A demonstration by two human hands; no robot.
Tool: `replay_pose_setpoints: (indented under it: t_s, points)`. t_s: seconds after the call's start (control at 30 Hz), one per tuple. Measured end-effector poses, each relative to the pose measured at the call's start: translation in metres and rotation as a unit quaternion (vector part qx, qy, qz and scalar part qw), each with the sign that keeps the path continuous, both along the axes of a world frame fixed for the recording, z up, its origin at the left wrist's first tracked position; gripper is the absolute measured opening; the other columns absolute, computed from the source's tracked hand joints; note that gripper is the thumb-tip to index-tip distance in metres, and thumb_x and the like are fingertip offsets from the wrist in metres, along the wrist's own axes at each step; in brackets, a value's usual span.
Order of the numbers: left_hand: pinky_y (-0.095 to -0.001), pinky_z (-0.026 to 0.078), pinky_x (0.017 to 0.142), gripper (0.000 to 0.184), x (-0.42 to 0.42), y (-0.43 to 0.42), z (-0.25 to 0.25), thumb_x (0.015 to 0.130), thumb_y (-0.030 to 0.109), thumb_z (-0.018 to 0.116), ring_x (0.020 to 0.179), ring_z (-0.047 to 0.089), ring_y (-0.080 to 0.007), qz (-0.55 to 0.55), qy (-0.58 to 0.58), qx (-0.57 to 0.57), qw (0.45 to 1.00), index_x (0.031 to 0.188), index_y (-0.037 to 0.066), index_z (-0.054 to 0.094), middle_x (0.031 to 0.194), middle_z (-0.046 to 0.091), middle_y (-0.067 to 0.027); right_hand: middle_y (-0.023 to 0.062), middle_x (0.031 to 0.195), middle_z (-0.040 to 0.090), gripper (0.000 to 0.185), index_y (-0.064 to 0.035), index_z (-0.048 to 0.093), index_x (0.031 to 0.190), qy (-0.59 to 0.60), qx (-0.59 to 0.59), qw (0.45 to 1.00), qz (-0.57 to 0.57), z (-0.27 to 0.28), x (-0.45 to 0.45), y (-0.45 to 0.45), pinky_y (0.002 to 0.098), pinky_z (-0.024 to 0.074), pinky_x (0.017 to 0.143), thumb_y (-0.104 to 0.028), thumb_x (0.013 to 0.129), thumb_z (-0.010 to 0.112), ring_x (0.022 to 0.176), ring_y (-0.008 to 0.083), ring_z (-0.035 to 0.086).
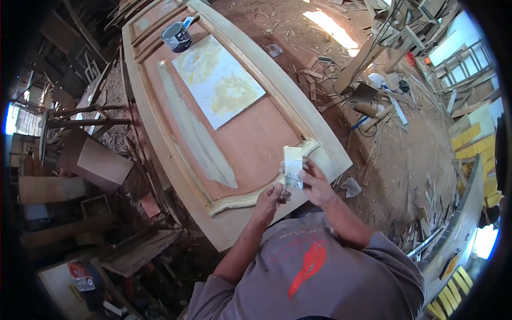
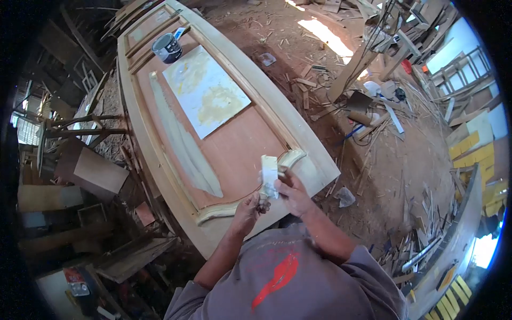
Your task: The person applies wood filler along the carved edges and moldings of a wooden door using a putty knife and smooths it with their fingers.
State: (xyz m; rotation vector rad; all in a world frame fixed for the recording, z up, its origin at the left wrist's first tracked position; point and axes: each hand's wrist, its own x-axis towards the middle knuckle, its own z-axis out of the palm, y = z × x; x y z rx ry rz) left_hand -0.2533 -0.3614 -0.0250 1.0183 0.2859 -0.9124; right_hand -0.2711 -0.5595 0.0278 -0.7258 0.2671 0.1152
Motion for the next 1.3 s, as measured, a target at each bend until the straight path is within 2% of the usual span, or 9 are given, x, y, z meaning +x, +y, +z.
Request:
replay_pose_setpoints:
  t_s: [0.1,0.2,0.33,0.43,0.63,0.83,1.13,1.23,1.3]
  points:
    - [-0.0291,0.05,0.071,0.041,0.024,-0.003,-0.04,0.107,0.045,0.065,0.075,0.06,-0.0111,-0.069,-0.091,0.167,0.979,0.096,0.006,0.066,0.084,0.07,-0.0043,0.0071,0.142,0.064,0.063,-0.0031,0.049,0.154,-0.006,-0.185,0.982,-0.017,-0.022,0.002,-0.057,0.0345,0.0459,0.112,-0.015,0.098,0.076,0.13,0.0173,0.06]
    - [-0.0363,0.052,0.07,0.04,0.06,-0.015,-0.081,0.103,0.041,0.071,0.073,0.061,-0.0167,-0.009,-0.273,0.319,0.907,0.097,0.001,0.067,0.079,0.069,-0.0077,0.0026,0.139,0.064,0.063,-0.0029,0.054,0.151,0.026,-0.27,0.962,0.04,-0.043,0.009,-0.134,0.0306,0.0465,0.107,-0.012,0.095,0.08,0.124,0.0133,0.059]
    - [-0.0456,0.054,0.084,0.033,0.124,-0.048,-0.108,0.098,0.033,0.074,0.087,0.067,-0.0313,0.054,-0.373,0.428,0.822,0.103,0.001,0.067,0.094,0.071,-0.0154,0.0047,0.145,0.062,0.074,-0.0017,0.054,0.154,0.049,-0.415,0.901,0.117,-0.086,0.054,-0.22,0.034,0.0485,0.109,-0.012,0.088,0.087,0.127,0.0155,0.059]
    - [-0.0517,0.048,0.099,0.032,0.161,-0.083,-0.126,0.096,0.03,0.073,0.108,0.063,-0.0378,0.086,-0.503,0.537,0.672,0.109,0.003,0.065,0.111,0.068,-0.0185,0.0074,0.142,0.067,0.076,-0.0049,0.06,0.15,0.023,-0.472,0.867,0.157,-0.119,0.104,-0.259,0.0351,0.0478,0.111,-0.019,0.083,0.092,0.127,0.0156,0.061]
    - [-0.057,0.039,0.109,0.035,0.179,-0.124,-0.147,0.097,0.03,0.065,0.117,0.057,-0.042,0.09,-0.504,0.636,0.577,0.115,0.0,0.061,0.119,0.063,-0.0205,0.0156,0.153,0.061,0.077,-0.0037,0.061,0.147,-0.024,-0.546,0.808,0.221,-0.148,0.176,-0.283,0.036,0.0448,0.116,-0.032,0.082,0.091,0.135,0.023,0.062]
    - [-0.0563,0.04,0.107,0.035,0.184,-0.129,-0.144,0.096,0.031,0.065,0.115,0.058,-0.0411,0.094,-0.494,0.648,0.571,0.111,0.0,0.06,0.116,0.065,-0.02,0.0211,0.148,0.063,0.073,-0.0024,0.063,0.145,-0.033,-0.617,0.756,0.216,-0.169,0.177,-0.292,0.0389,0.0456,0.116,-0.036,0.085,0.087,0.135,0.0328,0.062]
    - [-0.0559,0.04,0.107,0.034,0.186,-0.128,-0.145,0.095,0.03,0.066,0.114,0.059,-0.0412,0.087,-0.483,0.646,0.584,0.111,0.001,0.061,0.115,0.065,-0.0198,0.0271,0.12,0.07,0.065,0.0018,0.071,0.132,0.043,-0.686,0.669,0.283,-0.156,0.182,-0.296,0.0442,0.0529,0.099,-0.041,0.085,0.086,0.109,0.0418,0.068]
    - [-0.0551,0.04,0.106,0.034,0.187,-0.127,-0.144,0.095,0.03,0.066,0.113,0.058,-0.0416,0.097,-0.49,0.64,0.584,0.11,0.0,0.06,0.114,0.065,-0.0211,0.0217,0.114,0.073,0.055,0.0008,0.075,0.124,0.093,-0.682,0.669,0.28,-0.16,0.174,-0.298,0.0435,0.0553,0.091,-0.041,0.089,0.083,0.096,0.0369,0.071]
    - [-0.0552,0.04,0.107,0.034,0.188,-0.126,-0.146,0.094,0.029,0.066,0.114,0.058,-0.0415,0.093,-0.497,0.643,0.575,0.111,0.0,0.061,0.115,0.065,-0.021,0.0184,0.115,0.074,0.05,-0.0002,0.073,0.127,0.17,-0.549,0.785,0.231,-0.151,0.167,-0.303,0.0415,0.0569,0.088,-0.039,0.096,0.076,0.097,0.0326,0.074]
